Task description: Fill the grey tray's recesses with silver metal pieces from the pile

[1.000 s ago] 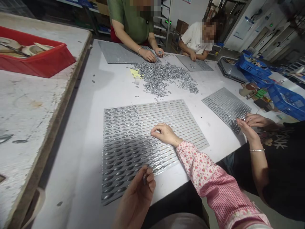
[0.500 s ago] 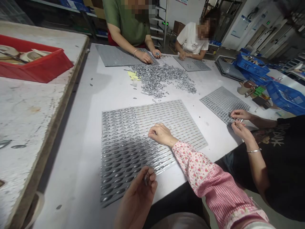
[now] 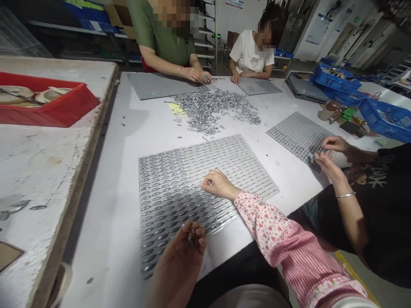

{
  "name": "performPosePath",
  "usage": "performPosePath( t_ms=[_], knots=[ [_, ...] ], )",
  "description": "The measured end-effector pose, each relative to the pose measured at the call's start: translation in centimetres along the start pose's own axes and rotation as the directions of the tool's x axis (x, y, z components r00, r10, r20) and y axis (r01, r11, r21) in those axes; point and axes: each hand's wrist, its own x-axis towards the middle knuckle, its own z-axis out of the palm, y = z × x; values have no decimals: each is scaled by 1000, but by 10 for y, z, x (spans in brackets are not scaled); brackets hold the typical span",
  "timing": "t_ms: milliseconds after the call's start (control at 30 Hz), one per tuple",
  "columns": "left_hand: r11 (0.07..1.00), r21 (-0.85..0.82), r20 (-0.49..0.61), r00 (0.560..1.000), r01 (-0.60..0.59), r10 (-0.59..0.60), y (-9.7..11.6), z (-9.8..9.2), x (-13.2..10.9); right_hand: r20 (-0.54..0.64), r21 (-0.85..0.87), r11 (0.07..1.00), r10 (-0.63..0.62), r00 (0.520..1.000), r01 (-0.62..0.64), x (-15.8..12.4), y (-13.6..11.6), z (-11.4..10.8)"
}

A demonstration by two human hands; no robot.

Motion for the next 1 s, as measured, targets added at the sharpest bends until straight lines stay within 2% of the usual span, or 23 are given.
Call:
performPosePath(
  t_ms=[133,233,333,467,667,767,867,933,1000],
  knots=[
    [1000,-5,-8,1000,-13,13,1,1,1,-8,77,993,96,995,-95,5,-4,1],
    [1000,3,-2,1000,-9,9,1,0,1,-40,24,987,159,986,-158,9,-6,8],
    [1000,3,-10,1000,-13,14,5,0,1,-40,-47,987,153,987,-154,11,-6,15],
    [999,-24,-36,998,-48,47,12,1,1,-13,-40,986,161,987,-162,11,-6,15],
    [997,-48,-13,999,-53,52,19,0,4,3,-41,988,151,989,-151,14,-5,10],
    [997,-67,22,998,-50,51,20,2,4,-37,36,986,164,986,-163,11,-9,7],
    [993,-83,88,992,-81,88,21,7,4,-80,258,950,200,977,-173,-4,-26,1],
    [990,-87,125,985,-109,120,23,12,6,25,404,907,122,992,-122,-18,-44,-4],
    [990,-78,153,980,-117,128,24,16,9,172,451,892,-80,982,-6,-29,-61,-6]
  ],
)
